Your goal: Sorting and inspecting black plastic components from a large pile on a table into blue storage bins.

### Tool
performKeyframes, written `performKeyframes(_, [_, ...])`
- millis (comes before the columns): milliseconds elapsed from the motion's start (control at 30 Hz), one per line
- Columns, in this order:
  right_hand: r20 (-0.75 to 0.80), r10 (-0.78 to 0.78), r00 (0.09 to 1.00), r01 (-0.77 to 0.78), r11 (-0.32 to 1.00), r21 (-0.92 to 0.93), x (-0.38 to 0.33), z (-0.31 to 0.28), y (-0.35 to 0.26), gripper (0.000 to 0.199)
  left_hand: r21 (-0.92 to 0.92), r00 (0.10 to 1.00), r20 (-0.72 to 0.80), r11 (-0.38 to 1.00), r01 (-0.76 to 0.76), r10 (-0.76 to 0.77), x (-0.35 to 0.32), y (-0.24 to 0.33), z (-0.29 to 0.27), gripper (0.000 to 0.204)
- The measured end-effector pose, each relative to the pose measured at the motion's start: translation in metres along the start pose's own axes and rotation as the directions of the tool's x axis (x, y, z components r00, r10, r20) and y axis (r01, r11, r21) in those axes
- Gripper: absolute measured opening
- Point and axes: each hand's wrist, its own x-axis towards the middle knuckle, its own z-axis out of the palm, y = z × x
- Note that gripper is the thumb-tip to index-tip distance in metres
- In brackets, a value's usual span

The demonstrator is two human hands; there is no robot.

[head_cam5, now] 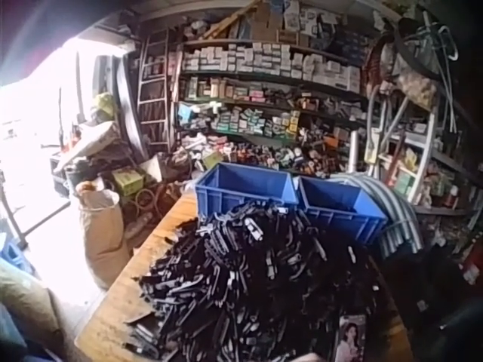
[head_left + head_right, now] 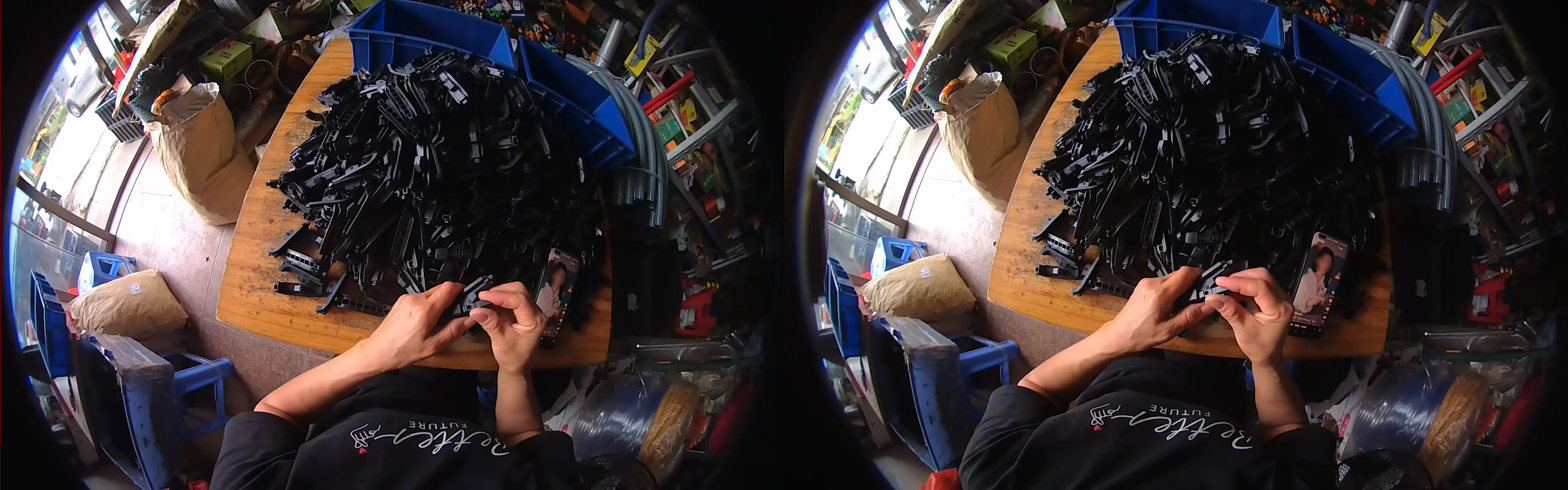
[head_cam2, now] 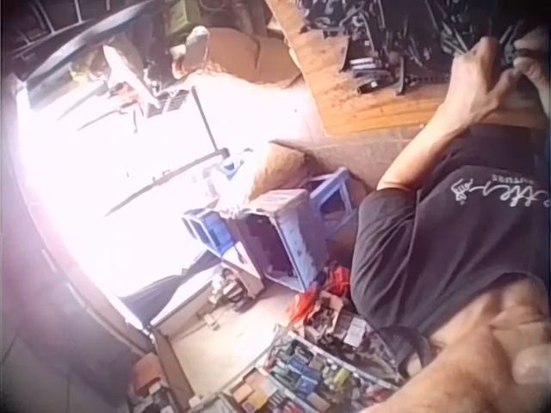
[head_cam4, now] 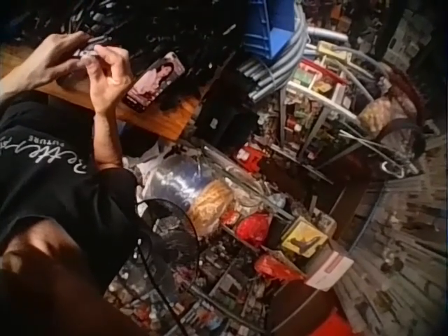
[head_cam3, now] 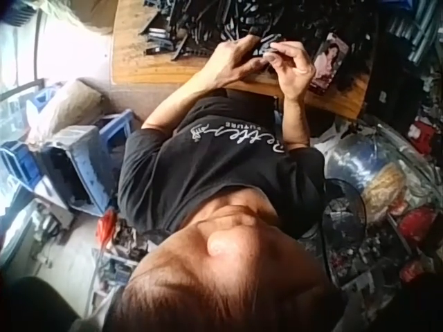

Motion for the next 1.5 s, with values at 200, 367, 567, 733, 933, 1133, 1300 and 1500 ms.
performKeyframes(200, [0.017,0.122,0.992,-0.123,0.989,0.087,-0.001,0.002,0.003,0.058,0.128,0.997,-0.007,0.989,-0.079,0.080,-0.002,0.001,-0.003,0.035])
performKeyframes(367, [0.181,0.303,0.936,-0.349,0.866,0.357,-0.007,-0.004,-0.003,0.048,0.042,0.996,0.011,0.995,-0.091,0.090,-0.009,0.001,0.001,0.033])
performKeyframes(567, [0.172,0.296,0.940,-0.339,0.869,0.360,-0.011,-0.006,-0.007,0.042,-0.089,0.985,-0.026,0.981,-0.173,0.171,-0.013,-0.003,0.006,0.028])
performKeyframes(733, [0.115,0.259,0.959,-0.283,0.891,0.353,-0.013,-0.006,-0.008,0.035,-0.122,0.977,-0.032,0.969,-0.215,0.212,-0.012,-0.003,0.009,0.026])
performKeyframes(933, [0.039,0.171,0.985,-0.175,0.954,0.242,-0.011,-0.011,0.002,0.034,-0.140,0.995,0.043,0.987,-0.084,0.091,-0.001,0.000,0.006,0.030])
performKeyframes(1133, [0.233,0.201,0.951,-0.244,0.954,0.172,0.004,-0.014,-0.010,0.035,-0.015,0.990,0.110,0.997,-0.082,0.083,-0.005,0.000,0.000,0.036])
performKeyframes(1300, [-0.274,-0.099,0.957,0.061,0.988,-0.143,0.102,-0.073,0.009,0.024,0.492,0.921,-0.308,0.868,-0.059,0.237,0.013,-0.009,-0.046,0.044])
performKeyframes(1500, [-0.271,-0.200,0.941,-0.036,0.740,-0.671,0.259,-0.191,-0.020,0.053,0.773,0.912,-0.353,0.615,0.159,0.208,0.047,-0.038,-0.078,0.031])
